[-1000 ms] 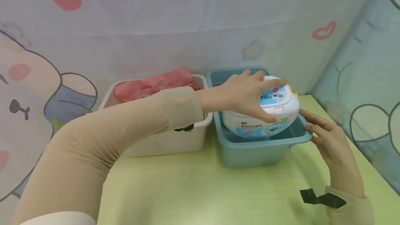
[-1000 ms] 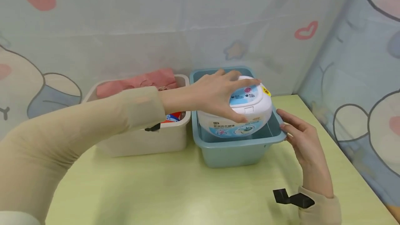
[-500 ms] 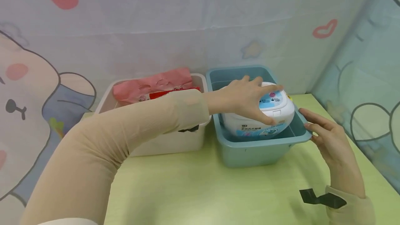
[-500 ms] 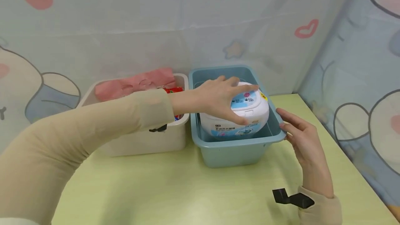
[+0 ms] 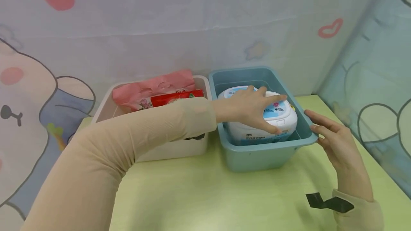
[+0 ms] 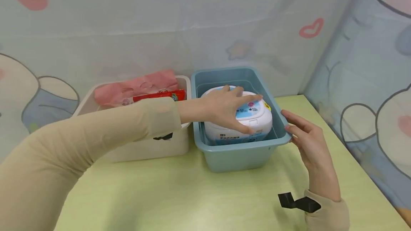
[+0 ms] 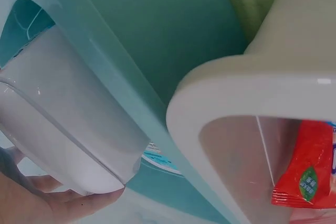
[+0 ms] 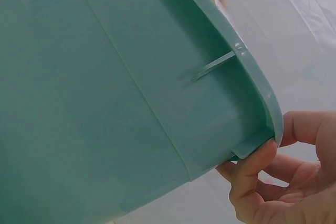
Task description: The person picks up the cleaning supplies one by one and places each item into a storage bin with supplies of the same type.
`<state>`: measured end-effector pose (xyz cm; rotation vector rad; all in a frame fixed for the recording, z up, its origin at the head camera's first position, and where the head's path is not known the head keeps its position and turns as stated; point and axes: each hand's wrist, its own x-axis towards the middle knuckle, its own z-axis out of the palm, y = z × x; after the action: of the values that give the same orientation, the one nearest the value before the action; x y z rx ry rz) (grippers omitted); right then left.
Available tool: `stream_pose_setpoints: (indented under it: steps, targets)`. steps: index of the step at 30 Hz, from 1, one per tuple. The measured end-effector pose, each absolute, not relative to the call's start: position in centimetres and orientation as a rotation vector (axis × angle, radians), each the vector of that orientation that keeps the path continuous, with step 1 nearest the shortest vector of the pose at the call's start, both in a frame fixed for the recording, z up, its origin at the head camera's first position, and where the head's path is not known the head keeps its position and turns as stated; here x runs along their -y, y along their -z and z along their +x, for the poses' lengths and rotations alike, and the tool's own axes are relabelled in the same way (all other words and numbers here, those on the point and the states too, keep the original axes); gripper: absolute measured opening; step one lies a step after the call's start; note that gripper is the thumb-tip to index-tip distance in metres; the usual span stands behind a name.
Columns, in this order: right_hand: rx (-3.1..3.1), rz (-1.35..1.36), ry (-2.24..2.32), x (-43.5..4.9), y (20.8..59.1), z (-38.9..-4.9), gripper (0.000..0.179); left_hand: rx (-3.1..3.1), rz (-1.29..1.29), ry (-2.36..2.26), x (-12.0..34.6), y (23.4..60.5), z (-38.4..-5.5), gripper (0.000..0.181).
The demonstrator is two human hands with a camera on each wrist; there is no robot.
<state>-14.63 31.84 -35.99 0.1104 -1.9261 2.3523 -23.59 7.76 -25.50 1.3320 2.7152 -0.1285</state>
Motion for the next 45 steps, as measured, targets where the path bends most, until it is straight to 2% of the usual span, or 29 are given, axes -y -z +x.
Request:
stream_pose_setpoints:
  steps: [14,25,35,45]
  targets:
    - [1.919,0.106,-2.357,-31.4,35.9,-14.3,0.037,-2.665,1.282,0.269,-8.4,27.3,-23.7,0.089]
    - [1.952,0.110,-2.333,-31.4,36.1,-14.1,0.038,-2.503,1.187,0.343,-9.2,26.8,-23.8,0.083]
    - [1.984,0.129,-2.323,-31.7,36.2,-14.0,0.039,-2.410,1.067,0.375,-10.1,27.5,-24.2,0.088]
    - [2.003,0.119,-2.305,-31.5,36.3,-14.0,0.041,-2.396,1.068,0.342,-9.6,27.9,-24.6,0.090]
